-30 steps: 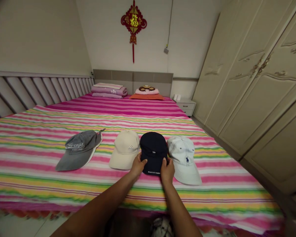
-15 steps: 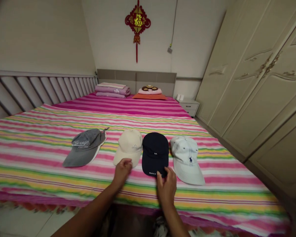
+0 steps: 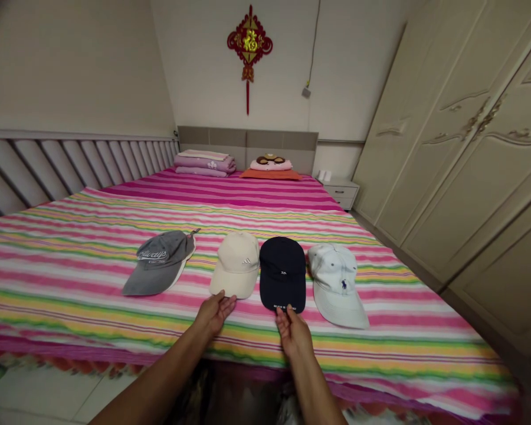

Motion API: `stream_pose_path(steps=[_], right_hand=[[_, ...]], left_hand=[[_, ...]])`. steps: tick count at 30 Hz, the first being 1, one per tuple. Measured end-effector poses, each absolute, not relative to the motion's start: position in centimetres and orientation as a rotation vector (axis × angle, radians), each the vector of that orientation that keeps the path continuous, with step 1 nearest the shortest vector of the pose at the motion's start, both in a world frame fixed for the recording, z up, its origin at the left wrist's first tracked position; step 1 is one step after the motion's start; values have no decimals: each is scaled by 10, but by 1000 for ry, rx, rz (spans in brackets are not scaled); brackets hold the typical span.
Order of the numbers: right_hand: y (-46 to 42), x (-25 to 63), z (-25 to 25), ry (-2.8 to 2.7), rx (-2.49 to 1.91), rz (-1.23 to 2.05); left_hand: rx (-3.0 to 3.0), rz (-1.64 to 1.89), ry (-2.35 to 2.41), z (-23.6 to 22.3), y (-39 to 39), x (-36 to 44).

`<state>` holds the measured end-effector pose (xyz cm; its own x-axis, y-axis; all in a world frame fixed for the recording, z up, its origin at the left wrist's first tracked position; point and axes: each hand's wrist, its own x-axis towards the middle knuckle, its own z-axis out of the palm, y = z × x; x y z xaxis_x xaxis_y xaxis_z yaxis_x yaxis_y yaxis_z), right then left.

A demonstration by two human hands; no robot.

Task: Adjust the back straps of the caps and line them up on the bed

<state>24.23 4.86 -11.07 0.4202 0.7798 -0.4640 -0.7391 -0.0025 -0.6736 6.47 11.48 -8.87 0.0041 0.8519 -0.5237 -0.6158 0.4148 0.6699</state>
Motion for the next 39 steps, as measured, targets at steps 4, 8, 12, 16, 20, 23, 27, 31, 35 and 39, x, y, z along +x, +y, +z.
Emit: stream_pose_path(steps=[4,8,12,16,20,23,27,31,35,39], right_hand=[[50,245,-115,17,-979,1175],[51,244,-119,55,-981,1156],[51,243,-120,78,-987,1143],[51,242,-119,86,-994,1137],[51,242,-117,91,-1006,1136],[49,242,-113,77,-1020,1158],[36,242,-108,29,-1046,1226],[12,236,-108,-31,-1086,1295],[-15,227,-115,-84,-1150,1355],[-35,215,-125,-138,-1208,1432]], left_hand=[[297,1191,1047,-93,106,66],[301,1201,1062,-94,99,71],[315,1204,1064,-93,95,76],[326,1211,1062,-94,90,76],[341,1198,1050,-95,89,73],[357,1156,1035,-95,89,69],[373,1069,1016,-96,86,55],[360,1042,1010,-98,81,27],[294,1133,1048,-98,82,-14],[168,1324,1117,-94,96,-65]])
